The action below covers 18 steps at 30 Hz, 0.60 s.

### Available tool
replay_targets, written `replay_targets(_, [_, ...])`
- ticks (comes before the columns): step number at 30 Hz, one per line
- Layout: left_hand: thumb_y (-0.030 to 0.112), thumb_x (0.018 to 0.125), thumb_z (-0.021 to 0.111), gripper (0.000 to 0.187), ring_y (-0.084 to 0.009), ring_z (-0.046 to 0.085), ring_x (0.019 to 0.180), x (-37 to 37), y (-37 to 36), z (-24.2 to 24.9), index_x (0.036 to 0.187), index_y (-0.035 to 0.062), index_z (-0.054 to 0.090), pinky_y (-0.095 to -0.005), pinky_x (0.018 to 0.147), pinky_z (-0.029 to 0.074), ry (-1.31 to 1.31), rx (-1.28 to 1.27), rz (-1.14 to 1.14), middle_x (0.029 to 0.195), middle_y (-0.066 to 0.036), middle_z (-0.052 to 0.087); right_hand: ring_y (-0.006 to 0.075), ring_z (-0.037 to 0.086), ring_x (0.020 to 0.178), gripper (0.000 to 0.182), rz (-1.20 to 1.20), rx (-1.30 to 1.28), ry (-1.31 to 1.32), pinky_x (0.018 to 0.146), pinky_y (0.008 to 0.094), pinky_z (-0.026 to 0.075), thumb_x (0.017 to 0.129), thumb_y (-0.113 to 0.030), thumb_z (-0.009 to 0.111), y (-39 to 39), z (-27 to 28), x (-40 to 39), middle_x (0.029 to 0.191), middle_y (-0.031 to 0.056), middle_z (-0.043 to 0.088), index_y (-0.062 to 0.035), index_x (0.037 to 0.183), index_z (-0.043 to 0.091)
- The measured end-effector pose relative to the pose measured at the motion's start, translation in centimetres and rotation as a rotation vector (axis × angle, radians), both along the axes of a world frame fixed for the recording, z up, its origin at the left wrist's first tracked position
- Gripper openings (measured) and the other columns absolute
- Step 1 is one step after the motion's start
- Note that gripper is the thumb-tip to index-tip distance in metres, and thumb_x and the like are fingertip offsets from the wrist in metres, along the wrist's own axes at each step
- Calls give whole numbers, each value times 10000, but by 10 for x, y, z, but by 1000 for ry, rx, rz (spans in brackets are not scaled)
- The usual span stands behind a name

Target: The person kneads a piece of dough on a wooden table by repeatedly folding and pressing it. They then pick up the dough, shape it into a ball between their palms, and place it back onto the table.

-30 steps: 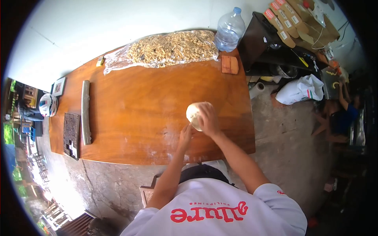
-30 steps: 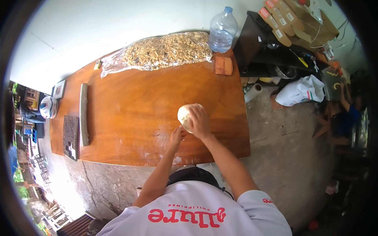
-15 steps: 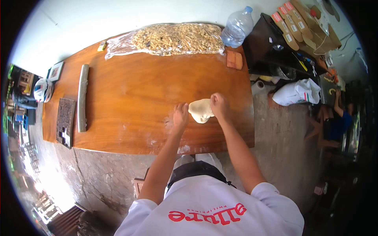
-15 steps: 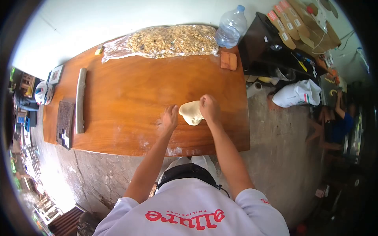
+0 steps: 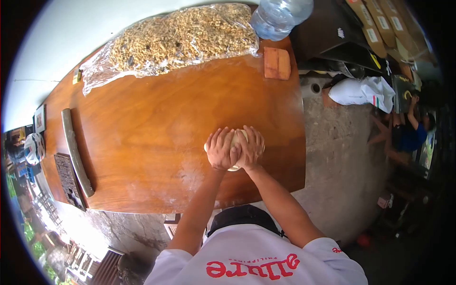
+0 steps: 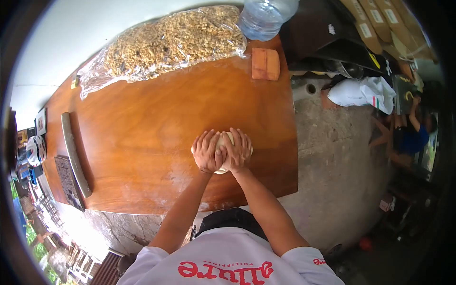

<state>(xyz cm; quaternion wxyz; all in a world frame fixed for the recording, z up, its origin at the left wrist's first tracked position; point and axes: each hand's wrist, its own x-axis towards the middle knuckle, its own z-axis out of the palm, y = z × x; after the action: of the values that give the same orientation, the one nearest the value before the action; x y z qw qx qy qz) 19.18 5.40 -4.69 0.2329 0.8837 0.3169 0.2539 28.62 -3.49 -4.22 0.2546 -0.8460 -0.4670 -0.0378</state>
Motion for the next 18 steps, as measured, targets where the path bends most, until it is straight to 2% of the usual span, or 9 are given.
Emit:
replay_targets(7, [444, 976, 414, 508, -331, 558, 1256, 70, 98, -6, 1258, 103, 664, -489, 1101, 377, -8, 34, 129, 1327, -135, 613, 355, 523, 1228, 400, -37, 80, 91, 986, 488, 411, 869, -255, 578, 102, 5, 81, 1290, 174, 582, -54, 1215, 605])
replay_targets(9, [495, 965, 472, 541, -343, 597, 1175, 84, 109, 2, 1283, 93, 646, -447, 1037, 433, -34, -258, 356, 1310, -164, 618, 333, 545, 1200, 357, -65, 126, 116, 966, 470, 426, 877, -260, 580, 127, 1, 102, 1239, 171, 615, -51, 1162, 630])
replay_targets(10, [495, 965, 472, 541, -343, 597, 1175, 80, 107, -5, 1283, 93, 646, -447, 1037, 433, -31, -238, 352, 1310, -164, 618, 321, 590, 1101, 309, -5, 71, 279, 917, 445, 456, 887, -262, 584, 137, 0, 112, 1110, 156, 653, -36, 1086, 654])
replay_targets(12, [457, 982, 497, 465, -388, 597, 1097, 82, 121, -4, 1194, 91, 691, -463, 1002, 450, 77, -742, 400, 1265, -196, 624, 310, 636, 1002, 283, 55, 66, 421, 867, 419, 486, 897, -264, 589, 154, 5, 137, 980, 140, 690, -21, 1010, 678])
replay_targets(14, [549, 926, 576, 499, -378, 614, 1104, 70, 109, 15, 1130, 120, 733, -465, 989, 455, 148, -869, 336, 1158, -212, 677, 314, 661, 812, 303, 4, 284, 1513, 781, 424, 505, 902, -317, 611, 144, 9, 162, 778, 114, 670, -30, 870, 701])
replay_targets(15, [591, 874, 623, 551, -376, 640, 1071, 61, 100, 13, 1101, 104, 745, -457, 952, 475, 182, -625, 148, 1083, -207, 701, 314, 661, 812, 303, 13, 301, 1506, 781, 424, 505, 902, -317, 611, 133, -3, 169, 778, 114, 670, -30, 870, 701])
replay_targets(16, [634, 823, 669, 607, -374, 665, 1039, 56, 96, 14, 1072, 87, 758, -448, 916, 496, 211, -375, -34, 1008, -203, 726, 324, 667, 785, 302, -56, 417, 1171, 776, 433, 511, 914, -308, 603, 121, -19, 176, 770, 120, 670, -22, 885, 698])
replay_targets(17, [634, 823, 669, 607, -374, 665, 1039, 55, 89, 29, 1072, 87, 758, -448, 916, 496, 205, -363, -37, 1008, -203, 726, 334, 673, 758, 302, -125, 515, 835, 771, 442, 516, 926, -299, 596, 109, -25, 179, 762, 125, 669, -15, 900, 694])
replay_targets(18, [654, 774, 701, 670, -380, 682, 999, 52, 76, 47, 1082, 62, 751, -443, 875, 514, 399, -517, 25, 959, -205, 731, 339, 677, 811, 289, -30, 267, 669, 800, 449, 520, 936, -277, 590, 91, -17, 172, 815, 139, 682, -4, 928, 686])
